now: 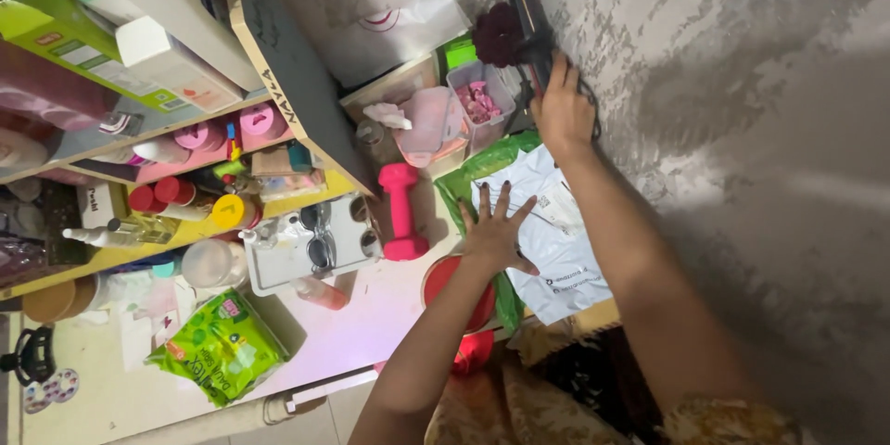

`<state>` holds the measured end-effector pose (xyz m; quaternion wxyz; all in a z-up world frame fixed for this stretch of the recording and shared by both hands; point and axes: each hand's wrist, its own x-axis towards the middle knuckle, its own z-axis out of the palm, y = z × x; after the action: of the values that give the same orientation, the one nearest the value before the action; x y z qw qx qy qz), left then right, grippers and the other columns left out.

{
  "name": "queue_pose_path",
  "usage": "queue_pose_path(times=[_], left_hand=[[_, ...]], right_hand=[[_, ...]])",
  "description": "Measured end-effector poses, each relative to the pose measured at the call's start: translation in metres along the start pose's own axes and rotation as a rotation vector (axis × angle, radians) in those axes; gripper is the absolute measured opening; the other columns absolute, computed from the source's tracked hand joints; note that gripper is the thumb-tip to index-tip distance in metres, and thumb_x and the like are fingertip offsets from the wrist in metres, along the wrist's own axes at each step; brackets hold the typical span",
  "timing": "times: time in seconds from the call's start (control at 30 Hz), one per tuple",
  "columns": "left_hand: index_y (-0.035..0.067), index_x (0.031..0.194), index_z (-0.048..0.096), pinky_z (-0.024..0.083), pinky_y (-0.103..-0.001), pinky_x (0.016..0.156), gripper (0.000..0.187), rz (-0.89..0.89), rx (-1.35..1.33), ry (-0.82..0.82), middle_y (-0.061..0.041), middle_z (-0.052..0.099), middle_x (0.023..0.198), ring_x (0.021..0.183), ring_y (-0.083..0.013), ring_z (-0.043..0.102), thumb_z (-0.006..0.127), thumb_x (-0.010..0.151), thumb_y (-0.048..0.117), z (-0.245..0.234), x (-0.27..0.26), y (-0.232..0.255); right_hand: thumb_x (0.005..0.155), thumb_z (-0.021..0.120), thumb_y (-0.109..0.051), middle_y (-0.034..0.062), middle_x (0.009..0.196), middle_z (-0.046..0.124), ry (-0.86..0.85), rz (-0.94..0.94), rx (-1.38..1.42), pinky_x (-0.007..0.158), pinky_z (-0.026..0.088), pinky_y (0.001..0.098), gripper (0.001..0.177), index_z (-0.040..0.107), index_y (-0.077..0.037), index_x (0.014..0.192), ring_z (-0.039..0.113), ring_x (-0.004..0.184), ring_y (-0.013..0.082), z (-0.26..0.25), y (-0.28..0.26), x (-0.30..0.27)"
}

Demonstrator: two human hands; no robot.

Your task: Folding clothes and organizing various packages and containers on a desk and shelf

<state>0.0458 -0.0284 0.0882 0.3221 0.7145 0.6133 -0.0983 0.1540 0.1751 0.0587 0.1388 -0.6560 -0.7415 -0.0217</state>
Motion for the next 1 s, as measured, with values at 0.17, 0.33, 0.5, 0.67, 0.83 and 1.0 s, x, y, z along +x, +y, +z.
queue_pose_path(times=[0.17, 0.33, 0.5, 0.67, 0.83, 1.0], left_hand=[[0.040, 0.163, -0.004, -0.009, -0.079, 0.112, 0.138, -0.007, 0.036, -0.074, -0.007, -0.022, 0.171, 0.153, -0.0437, -0.025, 0.080, 0.058, 0.071, 0.005, 0.007, -0.004], [0.037, 0.163, 0.008, -0.008, -0.076, 0.114, 0.120, 0.078, -0.133, 0.002, -0.008, -0.021, 0.170, 0.153, -0.0448, -0.024, 0.070, 0.068, 0.074, 0.024, 0.018, -0.025], [0.002, 0.151, 0.042, 0.041, -0.063, 0.113, 0.078, 0.305, -0.557, 0.776, -0.033, 0.036, 0.155, 0.138, -0.0563, 0.042, 0.078, 0.082, 0.014, 0.032, 0.029, -0.039], [0.007, 0.161, 0.026, 0.031, -0.061, 0.121, 0.092, 0.352, -0.675, 0.756, -0.032, 0.029, 0.159, 0.146, -0.0554, 0.030, 0.074, 0.083, 0.002, 0.004, 0.013, -0.005], [0.030, 0.163, 0.025, 0.039, -0.064, 0.115, 0.073, 0.327, -0.553, 0.581, -0.021, 0.024, 0.166, 0.152, -0.0486, 0.026, 0.061, 0.101, 0.022, 0.027, 0.060, 0.031], [0.037, 0.122, 0.061, 0.058, -0.046, 0.094, 0.026, 0.191, -0.625, 0.592, 0.001, 0.077, 0.108, 0.106, -0.0303, 0.073, 0.043, 0.107, 0.046, 0.035, 0.102, 0.045]], right_hand=[[0.090, 0.076, -0.031, 0.0173, 0.125, 0.055, 0.163, -0.050, 0.108, 0.063, 0.054, 0.0633, 0.079, 0.033, -0.015, 0.155, 0.069, 0.075, 0.0503, -0.068, -0.002, -0.007], [0.091, 0.071, -0.028, 0.0196, 0.130, 0.055, 0.165, -0.075, 0.247, 0.075, 0.052, 0.0622, 0.074, 0.035, -0.018, 0.154, 0.066, 0.093, 0.0516, -0.147, 0.012, -0.080], [0.090, 0.077, -0.039, 0.0064, 0.136, 0.066, 0.308, -0.066, 0.147, 0.087, 0.056, 0.0463, 0.069, 0.057, -0.018, 0.152, 0.069, 0.115, 0.0300, -0.174, 0.049, -0.199], [0.085, 0.075, -0.040, 0.0079, 0.126, 0.069, 0.160, 0.062, 0.122, 0.085, 0.056, 0.0447, 0.074, 0.056, -0.023, 0.154, 0.070, 0.106, 0.0335, -0.174, 0.069, -0.293], [0.086, 0.081, -0.033, 0.0000, 0.127, 0.070, 0.288, -0.003, 0.206, 0.088, 0.056, 0.0329, 0.062, 0.065, -0.022, 0.144, 0.070, 0.107, 0.0218, -0.183, 0.077, -0.327], [0.087, 0.083, -0.025, 0.0088, 0.106, 0.070, 0.327, 0.035, 0.294, 0.075, 0.057, 0.0398, 0.063, 0.065, -0.016, 0.147, 0.070, 0.088, 0.0292, -0.196, 0.078, -0.327]])
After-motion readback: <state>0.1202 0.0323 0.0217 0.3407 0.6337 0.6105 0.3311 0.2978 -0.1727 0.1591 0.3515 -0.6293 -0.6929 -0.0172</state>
